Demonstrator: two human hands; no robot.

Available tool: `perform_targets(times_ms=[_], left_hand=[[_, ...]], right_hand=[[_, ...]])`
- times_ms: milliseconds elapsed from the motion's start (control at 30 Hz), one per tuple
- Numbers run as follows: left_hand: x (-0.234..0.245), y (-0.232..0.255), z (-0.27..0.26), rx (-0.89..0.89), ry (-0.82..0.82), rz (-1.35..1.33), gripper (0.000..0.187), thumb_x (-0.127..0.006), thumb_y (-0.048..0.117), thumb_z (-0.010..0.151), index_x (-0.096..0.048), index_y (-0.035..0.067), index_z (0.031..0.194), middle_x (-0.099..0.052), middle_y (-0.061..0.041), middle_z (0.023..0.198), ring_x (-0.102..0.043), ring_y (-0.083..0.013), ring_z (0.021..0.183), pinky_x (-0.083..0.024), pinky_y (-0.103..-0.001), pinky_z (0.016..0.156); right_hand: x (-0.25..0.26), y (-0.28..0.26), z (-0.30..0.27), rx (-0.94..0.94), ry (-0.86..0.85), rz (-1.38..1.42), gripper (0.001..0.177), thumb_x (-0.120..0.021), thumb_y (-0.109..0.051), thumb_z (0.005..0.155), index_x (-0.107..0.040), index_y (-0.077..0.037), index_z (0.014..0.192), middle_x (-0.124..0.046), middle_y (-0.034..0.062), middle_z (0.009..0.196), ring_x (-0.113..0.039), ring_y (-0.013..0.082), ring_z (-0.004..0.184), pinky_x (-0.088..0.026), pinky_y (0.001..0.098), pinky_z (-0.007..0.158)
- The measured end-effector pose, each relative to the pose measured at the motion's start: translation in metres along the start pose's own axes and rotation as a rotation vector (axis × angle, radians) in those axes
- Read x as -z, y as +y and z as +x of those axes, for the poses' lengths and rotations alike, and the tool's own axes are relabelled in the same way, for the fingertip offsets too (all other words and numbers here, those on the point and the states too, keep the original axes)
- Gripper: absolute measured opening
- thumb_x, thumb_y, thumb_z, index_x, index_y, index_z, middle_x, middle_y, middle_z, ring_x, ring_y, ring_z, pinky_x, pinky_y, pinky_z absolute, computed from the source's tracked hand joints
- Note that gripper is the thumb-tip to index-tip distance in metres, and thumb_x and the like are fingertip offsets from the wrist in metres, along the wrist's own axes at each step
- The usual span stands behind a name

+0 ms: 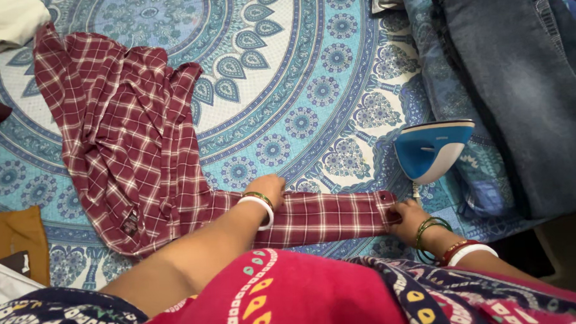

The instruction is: The person irons a maroon plaid shirt on a bed. They smooth the fabric with their hands, use a blue electric iron to press the body and sleeves, and flip the garment to treat different sections.

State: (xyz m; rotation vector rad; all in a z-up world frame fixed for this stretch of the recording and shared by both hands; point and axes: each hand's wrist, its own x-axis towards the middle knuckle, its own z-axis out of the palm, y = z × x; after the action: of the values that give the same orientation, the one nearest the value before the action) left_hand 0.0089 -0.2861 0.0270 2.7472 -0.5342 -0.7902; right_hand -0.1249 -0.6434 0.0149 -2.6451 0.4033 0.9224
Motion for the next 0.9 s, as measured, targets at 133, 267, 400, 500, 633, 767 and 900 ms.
perform_targets(times_ms=[133, 267, 400, 500, 633, 767, 900], left_hand=[[0.004, -0.004, 0.019, 0.006, -0.092, -0.013, 0.016, -0.075, 0.016, 0.084, -0.075, 0.012, 0.099, -0.071, -0.017, 0.111, -0.068, -0.0366, 0.104, -0.055, -0.047, 0.093], [0.013, -0.011, 0.032, 0.054, -0.187, -0.138, 0.010, -0.076, 0.010, 0.080, -0.075, 0.009, 0.089, -0.076, -0.015, 0.096, -0.073, -0.0291, 0.094, -0.057, -0.040, 0.088], [0.010, -0.028, 0.041, -0.010, -0.126, -0.330, 0.011, -0.081, 0.014, 0.078, -0.072, 0.008, 0.080, -0.077, -0.011, 0.088, -0.074, -0.0258, 0.087, -0.057, -0.040, 0.081], [0.001, -0.030, 0.052, -0.060, -0.079, -0.280, 0.007, -0.075, 0.012, 0.081, -0.069, 0.008, 0.080, -0.075, -0.012, 0.087, -0.072, -0.0289, 0.087, -0.055, -0.041, 0.080], [-0.007, -0.023, 0.043, -0.007, -0.027, -0.257, 0.005, -0.064, 0.009, 0.086, -0.068, 0.010, 0.090, -0.075, -0.014, 0.094, -0.071, -0.0328, 0.092, -0.054, -0.043, 0.084], [0.003, -0.024, 0.032, -0.054, -0.078, -0.107, 0.017, -0.063, 0.007, 0.084, -0.067, 0.011, 0.100, -0.073, -0.017, 0.103, -0.069, -0.0357, 0.100, -0.053, -0.045, 0.089], [0.020, -0.053, 0.023, 0.117, -0.226, -0.024, 0.018, -0.060, 0.016, 0.093, -0.069, 0.011, 0.108, -0.070, -0.018, 0.112, -0.068, -0.0337, 0.107, -0.053, -0.045, 0.097]], right_hand=[[0.000, 0.004, 0.002, 0.029, 0.001, -0.014, 0.054, -0.076, -0.025, 0.084, -0.062, -0.014, 0.135, -0.055, 0.0106, 0.134, -0.059, 0.0287, 0.126, -0.047, 0.0349, 0.111], [-0.003, 0.012, 0.005, 0.064, 0.015, 0.014, 0.054, -0.078, -0.027, 0.083, -0.063, -0.013, 0.133, -0.057, 0.0113, 0.131, -0.061, 0.0291, 0.123, -0.049, 0.0351, 0.109], [-0.010, 0.019, 0.011, 0.120, 0.042, 0.050, 0.051, -0.077, -0.025, 0.082, -0.065, -0.012, 0.130, -0.059, 0.0118, 0.128, -0.061, 0.0283, 0.121, -0.050, 0.0347, 0.108], [-0.014, 0.023, 0.014, 0.118, 0.064, 0.032, 0.052, -0.078, -0.023, 0.082, -0.065, -0.013, 0.130, -0.058, 0.0120, 0.129, -0.059, 0.0290, 0.123, -0.048, 0.0351, 0.109], [-0.022, 0.021, 0.011, 0.107, 0.124, 0.017, 0.054, -0.076, -0.018, 0.081, -0.063, -0.011, 0.132, -0.055, 0.0130, 0.133, -0.056, 0.0313, 0.128, -0.046, 0.0362, 0.111], [-0.018, 0.014, 0.006, 0.080, 0.118, -0.007, 0.057, -0.075, -0.017, 0.081, -0.059, -0.011, 0.136, -0.051, 0.0131, 0.138, -0.052, 0.0317, 0.132, -0.043, 0.0361, 0.114], [-0.005, 0.003, 0.002, -0.006, 0.018, 0.006, 0.052, -0.073, -0.020, 0.086, -0.060, -0.014, 0.137, -0.050, 0.0118, 0.140, -0.053, 0.0306, 0.132, -0.043, 0.0364, 0.115]])
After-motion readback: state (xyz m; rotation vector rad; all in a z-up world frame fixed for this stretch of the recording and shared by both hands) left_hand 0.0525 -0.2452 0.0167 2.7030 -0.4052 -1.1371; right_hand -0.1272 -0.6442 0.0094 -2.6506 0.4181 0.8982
